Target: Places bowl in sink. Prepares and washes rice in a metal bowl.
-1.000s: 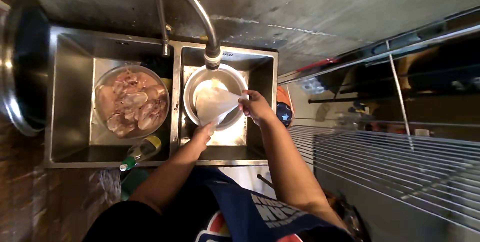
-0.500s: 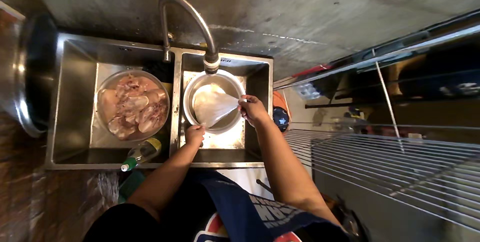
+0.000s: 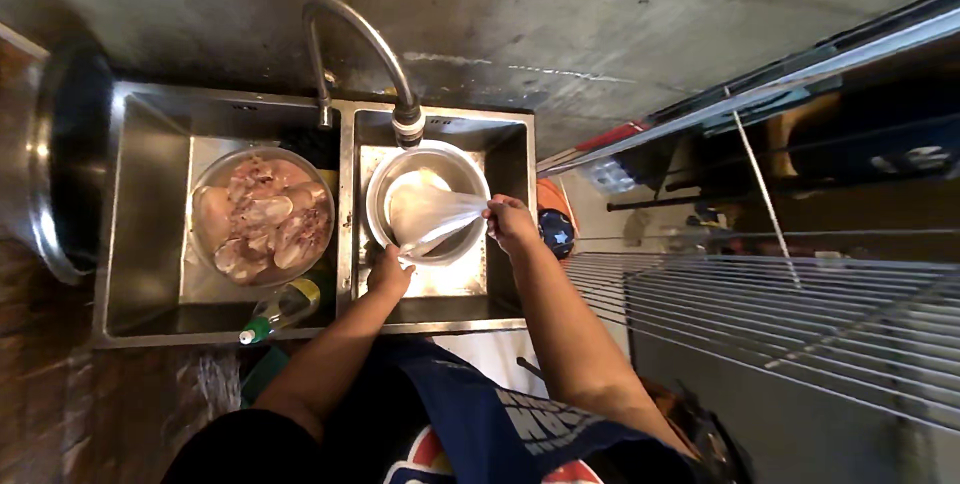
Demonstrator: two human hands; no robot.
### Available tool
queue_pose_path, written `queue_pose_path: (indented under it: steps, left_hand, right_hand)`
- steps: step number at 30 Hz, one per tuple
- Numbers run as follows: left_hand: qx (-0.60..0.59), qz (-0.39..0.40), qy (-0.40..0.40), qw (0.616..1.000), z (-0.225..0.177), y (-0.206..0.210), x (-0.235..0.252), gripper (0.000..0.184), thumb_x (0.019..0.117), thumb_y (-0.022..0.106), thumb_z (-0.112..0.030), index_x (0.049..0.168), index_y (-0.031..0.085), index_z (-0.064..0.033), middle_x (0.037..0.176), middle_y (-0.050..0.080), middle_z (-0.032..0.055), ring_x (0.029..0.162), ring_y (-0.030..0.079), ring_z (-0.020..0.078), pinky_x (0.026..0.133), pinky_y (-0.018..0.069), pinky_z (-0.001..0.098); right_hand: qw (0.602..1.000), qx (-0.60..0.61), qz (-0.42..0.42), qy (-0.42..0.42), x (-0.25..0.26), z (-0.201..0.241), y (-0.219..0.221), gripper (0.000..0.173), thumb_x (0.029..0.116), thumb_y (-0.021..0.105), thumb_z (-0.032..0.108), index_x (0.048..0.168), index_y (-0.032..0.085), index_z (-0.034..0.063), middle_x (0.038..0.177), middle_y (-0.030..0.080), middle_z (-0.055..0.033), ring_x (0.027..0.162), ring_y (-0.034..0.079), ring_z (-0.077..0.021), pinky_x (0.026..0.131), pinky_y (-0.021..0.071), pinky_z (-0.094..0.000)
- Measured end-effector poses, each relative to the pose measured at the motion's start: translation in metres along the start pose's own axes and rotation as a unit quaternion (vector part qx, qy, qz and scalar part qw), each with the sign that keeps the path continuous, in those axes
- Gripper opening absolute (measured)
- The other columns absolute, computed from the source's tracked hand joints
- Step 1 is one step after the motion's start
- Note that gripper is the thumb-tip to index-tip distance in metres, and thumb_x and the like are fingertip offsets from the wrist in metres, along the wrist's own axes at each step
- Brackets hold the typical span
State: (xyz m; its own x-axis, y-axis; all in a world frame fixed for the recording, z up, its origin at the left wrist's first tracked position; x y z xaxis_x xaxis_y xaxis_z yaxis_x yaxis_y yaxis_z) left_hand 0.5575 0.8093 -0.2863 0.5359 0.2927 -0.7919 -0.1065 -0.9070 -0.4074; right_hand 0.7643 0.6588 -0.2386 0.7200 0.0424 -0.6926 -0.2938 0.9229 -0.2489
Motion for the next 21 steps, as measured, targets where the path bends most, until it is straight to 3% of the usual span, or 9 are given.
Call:
queue_pose_path:
  steps: [3, 5, 9, 12, 15, 17, 20, 21]
  left_hand:
    - [0.077, 0.017, 0.020, 0.997, -0.011, -0.001, 0.004, 0.040, 0.1101, 0.042, -0.031, 0.136, 0.059, -0.0063, 0.137, 0.061, 0.0193, 0.127, 0.060, 0.0355, 0.106, 0.0483, 0.0571]
    - [0.084, 0.045, 0.027, 0.995, -0.015, 0.000, 0.005, 0.037, 0.1096, 0.041, -0.027, 0.132, 0.062, -0.0054, 0.134, 0.063, 0.0203, 0.127, 0.060, 0.0362, 0.105, 0.0476, 0.0586]
    - [-0.050, 0.068, 0.054, 0.995, -0.035, -0.014, 0.005, 0.040, 0.1110, 0.041, -0.029, 0.128, 0.062, 0.0014, 0.127, 0.063, 0.0257, 0.120, 0.062, 0.0384, 0.103, 0.0479, 0.0578]
    - [-0.118, 0.045, 0.100, 0.987, -0.065, -0.033, -0.002, 0.039, 0.1111, 0.042, -0.028, 0.127, 0.060, 0.0025, 0.117, 0.065, 0.0266, 0.103, 0.066, 0.0386, 0.091, 0.0526, 0.0580]
    - [-0.124, 0.020, 0.145, 0.981, -0.087, -0.058, -0.007, 0.036, 0.1111, 0.041, -0.027, 0.123, 0.060, 0.0022, 0.111, 0.064, 0.0247, 0.095, 0.066, 0.0367, 0.085, 0.0542, 0.0568]
    - [-0.095, 0.019, 0.170, 0.981, -0.097, -0.067, -0.001, 0.035, 0.1110, 0.041, -0.025, 0.121, 0.060, 0.0029, 0.111, 0.064, 0.0247, 0.097, 0.066, 0.0371, 0.086, 0.0541, 0.0569]
    - [-0.056, 0.041, 0.214, 0.974, -0.118, -0.071, 0.003, 0.034, 0.1106, 0.044, -0.022, 0.123, 0.061, 0.0042, 0.118, 0.064, 0.0256, 0.110, 0.065, 0.0373, 0.096, 0.0511, 0.0572]
    - [-0.042, 0.047, 0.233, 0.970, -0.128, -0.072, 0.000, 0.033, 0.1103, 0.044, -0.022, 0.123, 0.061, 0.0039, 0.118, 0.065, 0.0250, 0.112, 0.064, 0.0365, 0.099, 0.0499, 0.0565]
  right_hand:
    - [1.000, -0.009, -0.004, 0.011, -0.003, 0.000, -0.003, 0.036, 0.1062, 0.054, 0.017, 0.140, 0.045, 0.0061, 0.078, 0.062, -0.0048, 0.053, 0.052, -0.0085, 0.048, 0.0451, -0.0239]
    - [1.000, -0.017, 0.004, 0.012, -0.003, -0.004, -0.005, 0.034, 0.1063, 0.054, 0.016, 0.138, 0.046, 0.0063, 0.077, 0.062, -0.0049, 0.052, 0.051, -0.0086, 0.048, 0.0444, -0.0238]
    - [0.998, -0.056, 0.023, 0.000, -0.008, -0.002, -0.005, 0.038, 0.1063, 0.055, 0.018, 0.142, 0.045, 0.0075, 0.080, 0.062, -0.0064, 0.057, 0.055, -0.0106, 0.052, 0.0477, -0.0261]
    - [0.994, -0.081, 0.040, -0.055, -0.017, 0.012, -0.006, 0.039, 0.1068, 0.054, 0.018, 0.144, 0.046, 0.0089, 0.086, 0.063, -0.0079, 0.061, 0.057, -0.0117, 0.056, 0.0503, -0.0277]
    - [0.981, -0.129, 0.086, -0.120, -0.028, 0.031, -0.001, 0.039, 0.1078, 0.052, 0.017, 0.146, 0.046, 0.0119, 0.092, 0.065, -0.0095, 0.063, 0.059, -0.0127, 0.058, 0.0518, -0.0289]
    - [0.959, -0.204, 0.135, -0.141, -0.036, 0.036, 0.006, 0.044, 0.1077, 0.052, 0.016, 0.151, 0.044, 0.0166, 0.100, 0.067, -0.0136, 0.068, 0.062, -0.0168, 0.062, 0.0545, -0.0340]
    - [0.913, -0.310, 0.219, -0.152, -0.047, 0.030, 0.030, 0.060, 0.1070, 0.053, 0.015, 0.161, 0.031, 0.0262, 0.113, 0.067, -0.0200, 0.076, 0.067, -0.0256, 0.070, 0.0579, -0.0441]
    - [0.904, -0.327, 0.225, -0.155, -0.045, 0.027, 0.038, 0.060, 0.1062, 0.054, 0.014, 0.161, 0.032, 0.0233, 0.111, 0.068, -0.0199, 0.077, 0.067, -0.0261, 0.072, 0.0581, -0.0452]
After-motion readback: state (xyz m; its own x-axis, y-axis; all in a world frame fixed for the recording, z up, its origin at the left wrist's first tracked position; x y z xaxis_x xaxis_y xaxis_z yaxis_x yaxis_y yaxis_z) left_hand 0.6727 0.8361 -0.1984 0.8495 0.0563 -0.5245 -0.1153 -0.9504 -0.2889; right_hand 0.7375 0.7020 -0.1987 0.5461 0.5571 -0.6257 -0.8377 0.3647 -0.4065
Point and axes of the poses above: each hand's wrist, its own x-axis towards the middle knuckle, its own y-axis out of the palm, z = x × y, the point moved 3 cm from there along x, towards the middle knuckle
